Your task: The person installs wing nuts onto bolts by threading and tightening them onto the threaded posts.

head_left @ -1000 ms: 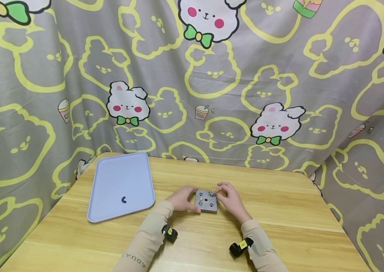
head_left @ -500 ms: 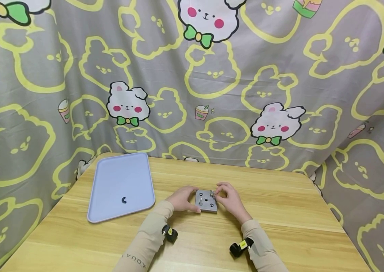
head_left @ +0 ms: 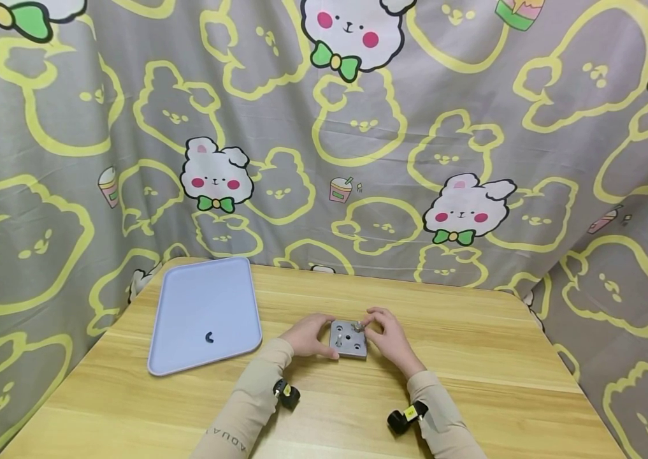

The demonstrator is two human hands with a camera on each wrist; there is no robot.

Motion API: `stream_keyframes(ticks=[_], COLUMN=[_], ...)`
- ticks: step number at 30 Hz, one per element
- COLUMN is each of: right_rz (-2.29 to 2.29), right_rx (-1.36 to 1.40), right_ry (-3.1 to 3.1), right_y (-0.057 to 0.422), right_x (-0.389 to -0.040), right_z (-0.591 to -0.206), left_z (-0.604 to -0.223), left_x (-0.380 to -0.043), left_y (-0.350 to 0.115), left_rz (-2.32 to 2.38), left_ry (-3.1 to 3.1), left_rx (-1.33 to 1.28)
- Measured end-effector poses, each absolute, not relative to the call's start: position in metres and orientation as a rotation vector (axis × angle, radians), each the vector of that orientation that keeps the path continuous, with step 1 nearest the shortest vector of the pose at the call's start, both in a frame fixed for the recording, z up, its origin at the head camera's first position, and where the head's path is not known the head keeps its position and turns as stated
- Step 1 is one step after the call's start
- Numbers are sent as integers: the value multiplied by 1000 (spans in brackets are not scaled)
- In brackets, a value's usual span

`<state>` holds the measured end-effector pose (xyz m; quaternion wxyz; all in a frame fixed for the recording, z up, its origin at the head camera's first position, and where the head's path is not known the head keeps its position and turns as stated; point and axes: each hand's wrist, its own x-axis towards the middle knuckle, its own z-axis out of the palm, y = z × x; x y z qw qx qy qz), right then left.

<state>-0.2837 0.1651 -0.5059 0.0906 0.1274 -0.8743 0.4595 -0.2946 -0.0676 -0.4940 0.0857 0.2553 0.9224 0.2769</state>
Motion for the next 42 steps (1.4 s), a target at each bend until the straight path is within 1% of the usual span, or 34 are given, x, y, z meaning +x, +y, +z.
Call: stream_keyframes(ticks=[6,15,30,42], right_rz=[1366,1324,1349,1288], right_rx=[362,442,356,453], right_ry=[-2586,-2638,-2596,-2652], right_y=[165,166,164,167], right_x=[-285,-285,-283,-283], right_z=[-507,-507,-506,-506], left_z=[-495,-493,-493,-493], left_x=[-295,-294,-294,-295], left_y=[-68,-68,-68,-68], left_rz=[827,818,828,817], left_ry=[2753,2748,2746,2744], left_rx=[768,761,755,751])
